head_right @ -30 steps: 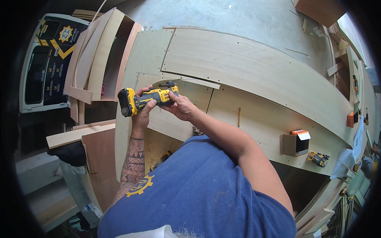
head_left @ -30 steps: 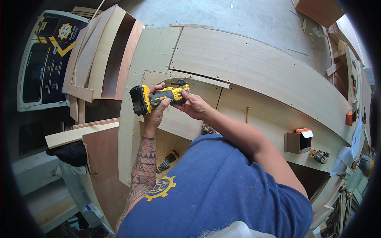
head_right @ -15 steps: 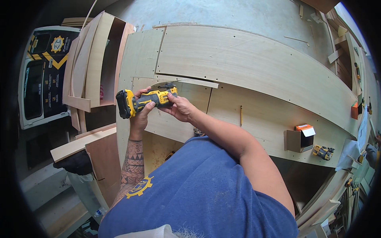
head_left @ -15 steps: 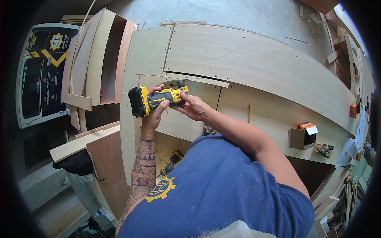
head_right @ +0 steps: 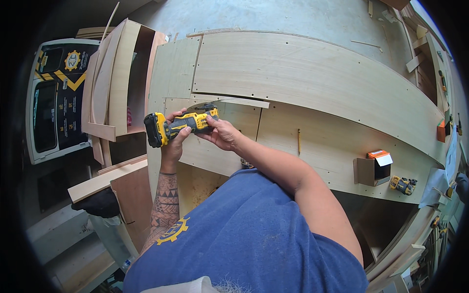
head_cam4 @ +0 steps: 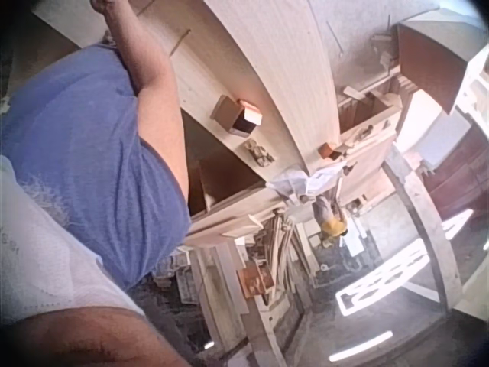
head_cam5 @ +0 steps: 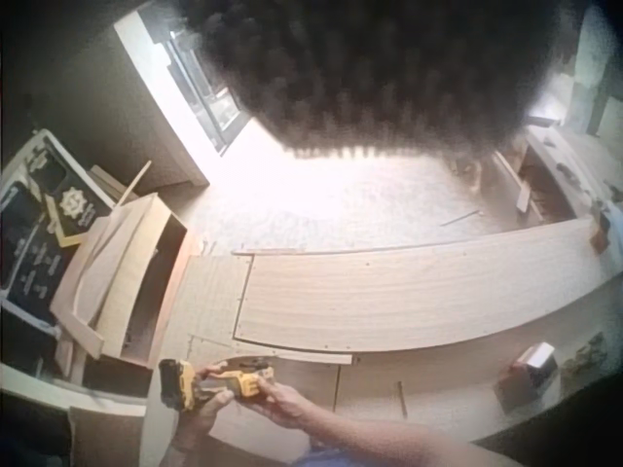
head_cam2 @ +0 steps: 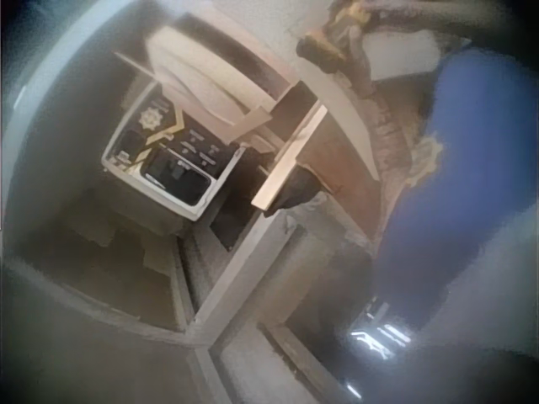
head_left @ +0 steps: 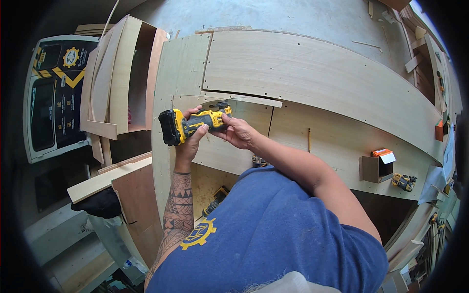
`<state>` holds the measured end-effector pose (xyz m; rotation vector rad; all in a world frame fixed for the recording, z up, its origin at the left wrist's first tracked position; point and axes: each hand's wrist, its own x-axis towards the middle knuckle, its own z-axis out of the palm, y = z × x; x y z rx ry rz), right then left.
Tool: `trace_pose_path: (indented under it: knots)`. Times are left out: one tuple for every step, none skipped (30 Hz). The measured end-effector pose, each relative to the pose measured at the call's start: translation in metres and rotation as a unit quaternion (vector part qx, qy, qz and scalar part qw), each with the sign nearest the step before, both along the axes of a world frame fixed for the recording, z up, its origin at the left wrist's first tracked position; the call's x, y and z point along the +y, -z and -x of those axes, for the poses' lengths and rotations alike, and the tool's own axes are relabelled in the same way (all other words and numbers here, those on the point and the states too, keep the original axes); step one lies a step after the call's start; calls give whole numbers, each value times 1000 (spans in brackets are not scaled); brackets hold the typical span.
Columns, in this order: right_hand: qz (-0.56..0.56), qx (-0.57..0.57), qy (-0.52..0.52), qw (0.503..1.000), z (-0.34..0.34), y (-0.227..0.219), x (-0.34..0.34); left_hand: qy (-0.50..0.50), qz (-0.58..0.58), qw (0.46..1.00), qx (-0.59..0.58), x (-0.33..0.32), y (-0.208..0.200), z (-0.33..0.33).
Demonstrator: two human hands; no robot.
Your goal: Assemble a curved wooden panel onto a furniture base using a multi-tool and drill.
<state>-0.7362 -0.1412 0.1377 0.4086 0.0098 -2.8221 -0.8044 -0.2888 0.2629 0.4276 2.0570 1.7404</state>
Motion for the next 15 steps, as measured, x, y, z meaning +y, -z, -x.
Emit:
trace_pose_path:
  knots:
    - [1, 0, 1, 1000, 0, 1, 0, 2, -1, 1000, -1, 0, 0, 0]
    - [1, 4, 2, 1000, -1, 1, 1, 3, 0, 1000, -2, 0, 1, 1]
    - [1, 9, 2, 1000, -1, 2, 1, 4, 5, 1000, -3, 0, 2, 0]
    - [2, 9, 3, 1000, -1, 2, 2, 5, 9, 1000, -5, 0, 3, 0]
    - [3, 11, 5, 1000, -1, 2, 2, 6, 10, 1000, -5, 0, 3, 0]
    - [3, 12, 8, 1000, -2, 2, 2, 7, 8, 1000, -4, 1, 4, 0]
    - [4, 11, 9, 1000, -2, 2, 3, 9, 5, 1000, -2, 2, 4, 0]
    - [3, 14, 9, 1000, -3, 2, 4, 10, 5, 1000, -3, 2, 5, 0]
    - [2, 16, 10, 1000, -3, 2, 4, 12, 6, 1000, 0, 3, 4, 1]
    - [2, 16, 11, 1000, -3, 2, 4, 14, 7, 1000, 3, 3, 4, 1]
    - [5, 15, 13, 1000, -4, 1, 4, 15, 7, 1000, 3, 4, 4, 1]
    - [8, 14, 14, 1000, -4, 1, 5, 19, 8, 1000, 3, 5, 4, 2]
    - [8, 13, 15, 1000, -3, 1, 5, 22, 10, 1000, 4, 5, 4, 3]
    - [13, 17, 18, 1000, -3, 1, 5, 23, 10, 1000, 3, 6, 4, 3]
    - [18, 21, 22, 999, -3, 2, 5, 25, 11, 1000, 5, 6, 4, 3]
